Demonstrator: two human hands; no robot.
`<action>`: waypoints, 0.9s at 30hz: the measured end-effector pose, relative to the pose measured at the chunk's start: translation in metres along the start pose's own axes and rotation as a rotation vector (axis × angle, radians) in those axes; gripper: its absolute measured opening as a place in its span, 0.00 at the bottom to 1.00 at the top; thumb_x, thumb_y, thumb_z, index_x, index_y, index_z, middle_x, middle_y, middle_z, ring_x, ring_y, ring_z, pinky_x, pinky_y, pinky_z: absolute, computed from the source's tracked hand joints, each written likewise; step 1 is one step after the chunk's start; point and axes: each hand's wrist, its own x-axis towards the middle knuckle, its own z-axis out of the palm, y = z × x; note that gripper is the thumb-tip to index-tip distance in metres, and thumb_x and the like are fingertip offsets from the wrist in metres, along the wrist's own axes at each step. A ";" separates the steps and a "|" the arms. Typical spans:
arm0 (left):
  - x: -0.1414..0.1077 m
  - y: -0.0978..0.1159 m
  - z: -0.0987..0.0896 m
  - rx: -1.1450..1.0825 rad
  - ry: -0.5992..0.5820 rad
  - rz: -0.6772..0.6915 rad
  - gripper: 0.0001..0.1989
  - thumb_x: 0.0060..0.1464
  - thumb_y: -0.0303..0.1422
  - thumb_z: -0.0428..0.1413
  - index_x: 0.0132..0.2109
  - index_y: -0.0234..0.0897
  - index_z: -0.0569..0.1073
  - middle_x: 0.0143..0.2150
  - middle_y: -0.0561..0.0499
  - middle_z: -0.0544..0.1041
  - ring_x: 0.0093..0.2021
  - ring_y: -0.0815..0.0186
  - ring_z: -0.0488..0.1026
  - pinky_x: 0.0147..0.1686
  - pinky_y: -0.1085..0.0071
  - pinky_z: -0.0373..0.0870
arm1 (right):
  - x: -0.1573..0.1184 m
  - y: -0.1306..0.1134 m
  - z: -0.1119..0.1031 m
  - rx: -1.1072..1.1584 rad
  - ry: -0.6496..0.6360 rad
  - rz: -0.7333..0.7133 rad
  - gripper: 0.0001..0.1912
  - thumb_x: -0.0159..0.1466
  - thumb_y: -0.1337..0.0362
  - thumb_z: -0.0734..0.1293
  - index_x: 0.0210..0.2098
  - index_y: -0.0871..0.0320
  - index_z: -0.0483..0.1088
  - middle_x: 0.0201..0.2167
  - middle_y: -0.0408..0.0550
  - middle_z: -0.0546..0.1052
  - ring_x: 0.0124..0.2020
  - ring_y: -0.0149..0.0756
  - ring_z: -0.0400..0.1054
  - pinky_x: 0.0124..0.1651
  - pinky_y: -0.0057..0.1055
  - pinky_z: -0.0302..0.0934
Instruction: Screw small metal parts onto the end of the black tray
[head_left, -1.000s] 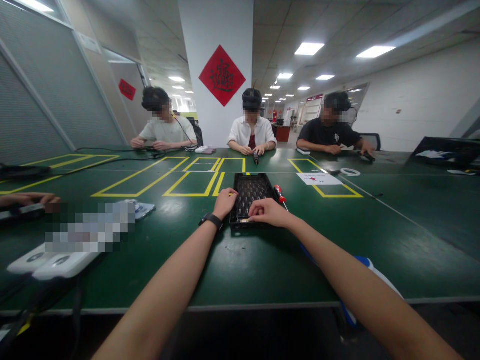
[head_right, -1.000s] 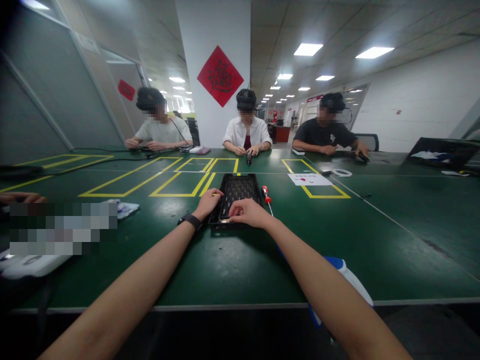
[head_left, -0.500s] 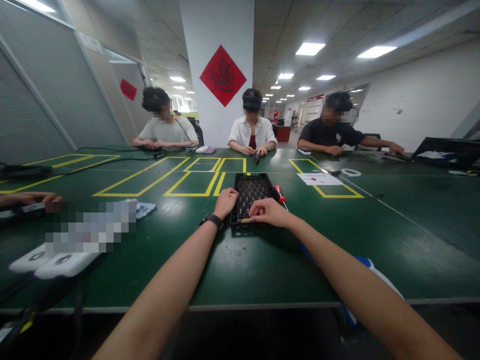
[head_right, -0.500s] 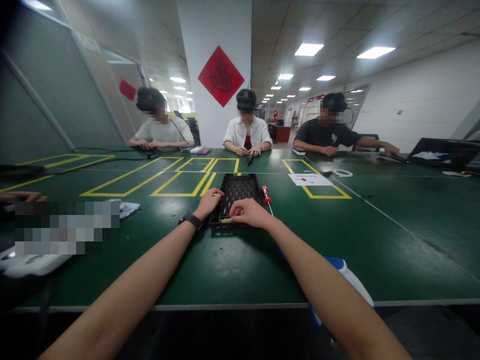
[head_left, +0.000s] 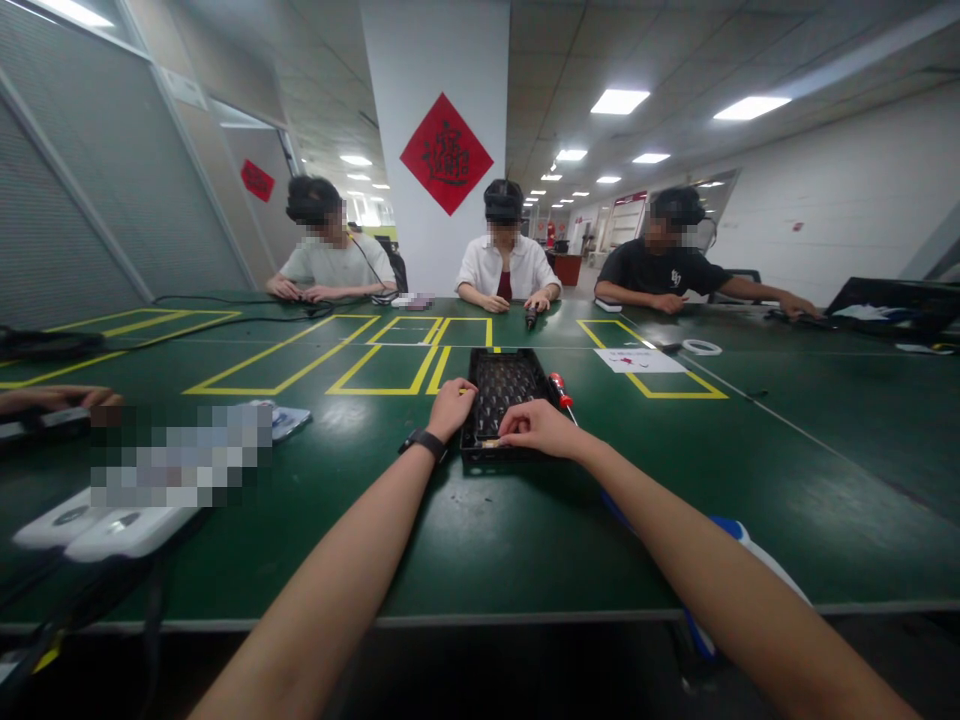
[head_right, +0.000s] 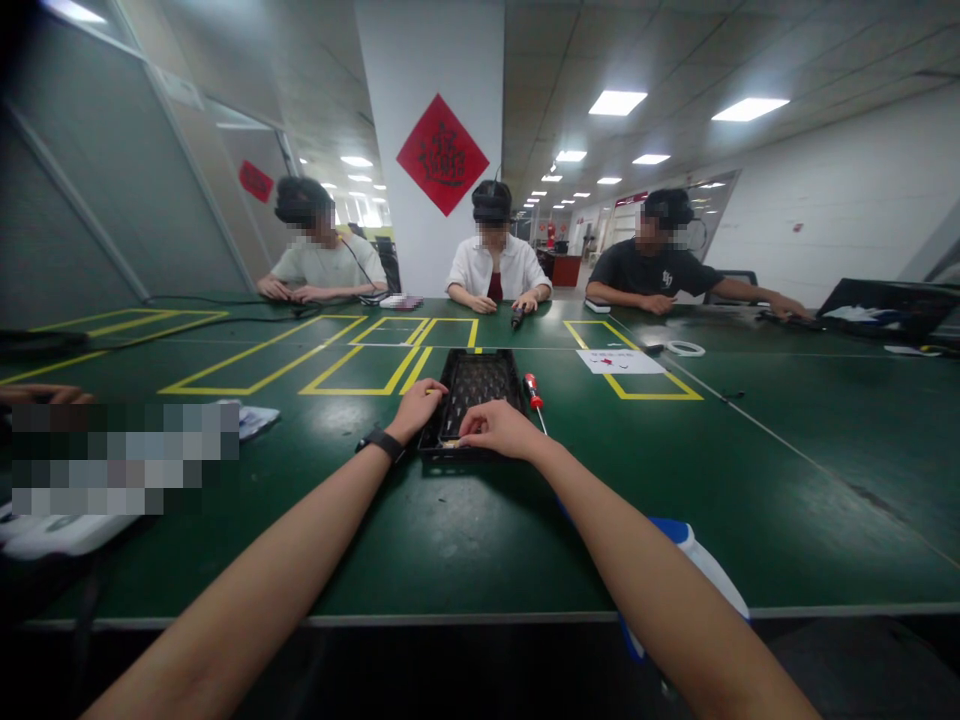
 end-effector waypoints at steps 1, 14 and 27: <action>0.000 0.000 0.000 -0.002 0.000 -0.002 0.11 0.49 0.30 0.46 0.32 0.35 0.74 0.36 0.48 0.74 0.41 0.64 0.68 0.43 0.69 0.63 | 0.000 0.000 0.000 -0.007 -0.004 0.002 0.15 0.51 0.57 0.68 0.32 0.64 0.73 0.18 0.41 0.69 0.19 0.23 0.56 0.22 0.21 0.48; -0.001 -0.001 0.000 0.002 0.005 -0.008 0.11 0.49 0.30 0.46 0.33 0.36 0.73 0.37 0.48 0.74 0.41 0.63 0.68 0.42 0.69 0.64 | 0.001 -0.003 -0.004 -0.030 -0.077 -0.019 0.16 0.52 0.56 0.67 0.34 0.62 0.75 0.26 0.47 0.75 0.25 0.27 0.63 0.29 0.24 0.55; -0.002 0.002 -0.002 0.020 -0.003 -0.006 0.11 0.49 0.29 0.46 0.33 0.35 0.73 0.38 0.48 0.74 0.42 0.63 0.68 0.44 0.68 0.63 | 0.002 -0.005 0.002 -0.038 -0.021 0.024 0.13 0.52 0.60 0.68 0.33 0.63 0.76 0.26 0.48 0.76 0.24 0.29 0.65 0.29 0.24 0.56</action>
